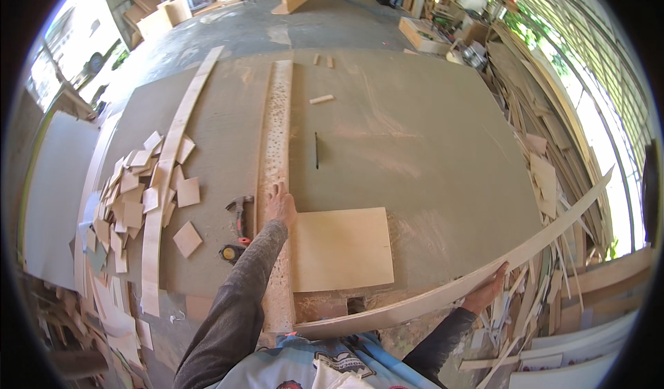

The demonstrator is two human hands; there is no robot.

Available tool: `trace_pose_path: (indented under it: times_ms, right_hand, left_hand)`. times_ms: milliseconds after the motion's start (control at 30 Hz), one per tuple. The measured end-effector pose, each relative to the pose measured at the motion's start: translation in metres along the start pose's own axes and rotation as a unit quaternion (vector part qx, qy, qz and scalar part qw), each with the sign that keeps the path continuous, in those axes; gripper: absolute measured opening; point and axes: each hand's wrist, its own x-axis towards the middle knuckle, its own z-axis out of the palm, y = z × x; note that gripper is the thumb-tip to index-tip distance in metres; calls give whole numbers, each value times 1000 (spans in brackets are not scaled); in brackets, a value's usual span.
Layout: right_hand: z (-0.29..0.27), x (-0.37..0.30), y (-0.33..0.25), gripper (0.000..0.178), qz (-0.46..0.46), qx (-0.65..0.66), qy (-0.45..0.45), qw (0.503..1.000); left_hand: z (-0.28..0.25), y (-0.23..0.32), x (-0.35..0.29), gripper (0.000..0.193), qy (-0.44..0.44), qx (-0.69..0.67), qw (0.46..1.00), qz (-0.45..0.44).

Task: The person positions several wooden boards on a table saw and uses the saw to cut the boards.

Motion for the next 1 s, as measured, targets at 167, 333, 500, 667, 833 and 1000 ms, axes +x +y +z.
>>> trace_pose_path:
  times_ms: [167,333,500,667,833,1000]
  right_hand:
    - [-26,28,-5,66,4,-23,38,999]
    - [5,56,1,66,-1,-11,50,999]
    - [32,73,45,69,30,3,34,999]
    - [28,74,78,68,43,-29,3,999]
    - [62,34,92,71,98,-94,-2,991]
    - [76,17,110,82,105,-57,-74,990]
  left_hand:
    - [4,6,-7,15,38,-29,999,-7]
    - [9,-1,-15,13,72,-108,991,27]
    - [-19,-44,-77,19,86,-173,980,-46]
    - [-98,-58,-232,26,-317,-51,943,-87]
    - [-177,-40,-267,24,-80,-248,939,-225]
    - [-174,22,-236,30,50,-757,616,-212]
